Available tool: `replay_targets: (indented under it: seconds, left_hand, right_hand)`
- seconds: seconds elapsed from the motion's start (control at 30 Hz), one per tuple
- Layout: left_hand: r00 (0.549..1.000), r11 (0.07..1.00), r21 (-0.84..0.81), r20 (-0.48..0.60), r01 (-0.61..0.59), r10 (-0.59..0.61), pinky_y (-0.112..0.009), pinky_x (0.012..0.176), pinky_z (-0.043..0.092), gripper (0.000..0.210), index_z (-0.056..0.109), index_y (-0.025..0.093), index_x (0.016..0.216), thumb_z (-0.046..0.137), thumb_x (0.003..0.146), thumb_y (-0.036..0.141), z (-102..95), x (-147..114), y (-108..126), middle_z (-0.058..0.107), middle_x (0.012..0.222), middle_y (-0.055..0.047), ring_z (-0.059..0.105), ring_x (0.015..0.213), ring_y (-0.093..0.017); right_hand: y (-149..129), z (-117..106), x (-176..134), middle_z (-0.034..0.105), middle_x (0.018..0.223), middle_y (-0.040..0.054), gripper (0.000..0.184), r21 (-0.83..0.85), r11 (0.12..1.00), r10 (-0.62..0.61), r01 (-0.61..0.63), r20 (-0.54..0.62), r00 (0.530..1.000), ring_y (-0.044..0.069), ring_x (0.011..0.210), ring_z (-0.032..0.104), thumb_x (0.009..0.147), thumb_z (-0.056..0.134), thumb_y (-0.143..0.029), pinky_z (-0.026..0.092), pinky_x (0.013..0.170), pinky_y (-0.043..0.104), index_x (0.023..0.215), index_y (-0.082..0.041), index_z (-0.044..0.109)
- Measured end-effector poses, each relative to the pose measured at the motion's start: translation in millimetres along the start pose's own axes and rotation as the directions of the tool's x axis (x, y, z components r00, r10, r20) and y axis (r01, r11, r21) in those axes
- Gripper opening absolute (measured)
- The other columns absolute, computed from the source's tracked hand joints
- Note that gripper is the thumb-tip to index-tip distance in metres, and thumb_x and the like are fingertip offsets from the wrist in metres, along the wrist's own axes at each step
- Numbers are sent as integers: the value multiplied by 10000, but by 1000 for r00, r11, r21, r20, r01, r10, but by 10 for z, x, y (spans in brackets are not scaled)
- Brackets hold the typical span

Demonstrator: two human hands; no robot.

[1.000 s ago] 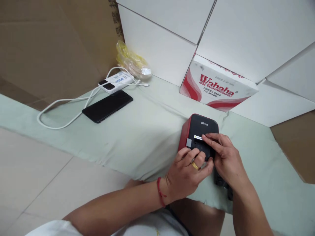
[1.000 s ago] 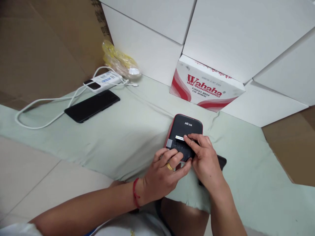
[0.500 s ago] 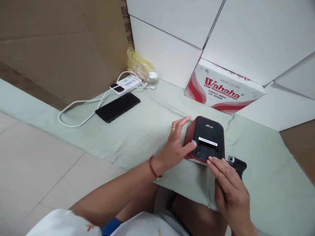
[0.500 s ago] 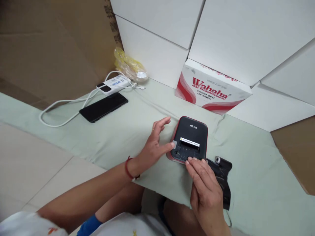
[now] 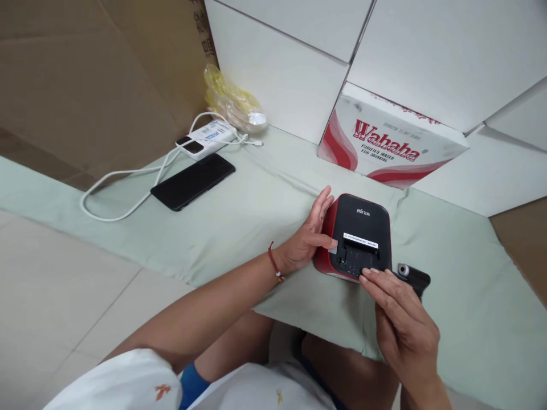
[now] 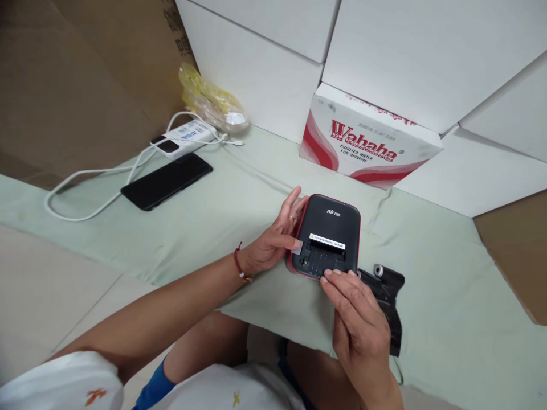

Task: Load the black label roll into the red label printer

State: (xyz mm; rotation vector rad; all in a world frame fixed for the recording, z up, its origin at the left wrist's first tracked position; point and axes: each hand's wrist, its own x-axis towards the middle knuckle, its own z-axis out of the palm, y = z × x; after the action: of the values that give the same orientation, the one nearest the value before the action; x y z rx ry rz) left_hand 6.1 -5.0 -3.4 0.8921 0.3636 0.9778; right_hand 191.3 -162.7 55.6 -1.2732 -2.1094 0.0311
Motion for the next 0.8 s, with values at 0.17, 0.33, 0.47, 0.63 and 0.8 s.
replay_targets:
  seconds: [0.17, 0.33, 0.47, 0.63, 0.8]
  left_hand:
    - [1000, 998, 59, 10, 18, -19, -499, 1391, -29, 1318, 48, 421, 1714, 783, 643, 192, -19, -11, 22, -40, 1855, 4, -146, 1724, -255]
    - [1000, 997, 75, 22, 5, -6, -530, 1393, 42, 1253, 108, 427, 1713, 760, 674, 173, -23, -21, 33, -22, 1857, 22, -121, 1725, -291]
    - [998, 998, 51, 63, -27, 23, -548, 1378, 177, 1182, 171, 454, 1704, 763, 726, 152, -49, -56, -12, 49, 1853, 35, 20, 1722, -340]
    - [995, 998, 38, 95, -44, 40, -533, 1358, 254, 1107, 202, 430, 1703, 778, 790, 186, -81, -90, -67, 176, 1833, -4, 232, 1674, -341]
    - [1000, 997, 71, 27, -9, 8, -538, 1332, 308, 1090, 251, 373, 1691, 774, 753, 192, -95, -67, -104, 231, 1814, -40, 323, 1623, -359]
  right_hand:
    - [25, -11, 47, 764, 1308, 106, 584, -3, 1000, -16, 16, 0, 1000, 204, 1245, 716, 914, 557, 109, 527, 1168, 415, 1395, -188, 706]
    - [19, -111, 200, 808, 1232, 98, 476, -115, 990, -70, 76, 57, 996, 177, 1158, 758, 919, 588, 89, 560, 1088, 326, 1288, -170, 740]
    - [2, -237, 320, 836, 1197, 57, 375, -257, 961, -72, 100, 116, 991, 151, 1066, 801, 946, 615, 20, 577, 993, 243, 1214, -197, 764]
    - [60, -338, 625, 844, 1150, 29, 287, -256, 965, 110, -55, 204, 973, 153, 887, 827, 1036, 553, -145, 621, 783, 240, 1223, -229, 755]
    - [244, -131, 1267, 838, 1132, 74, 335, -501, 855, 410, -137, 489, 770, 261, 917, 809, 989, 573, -197, 582, 717, 330, 1260, -243, 765]
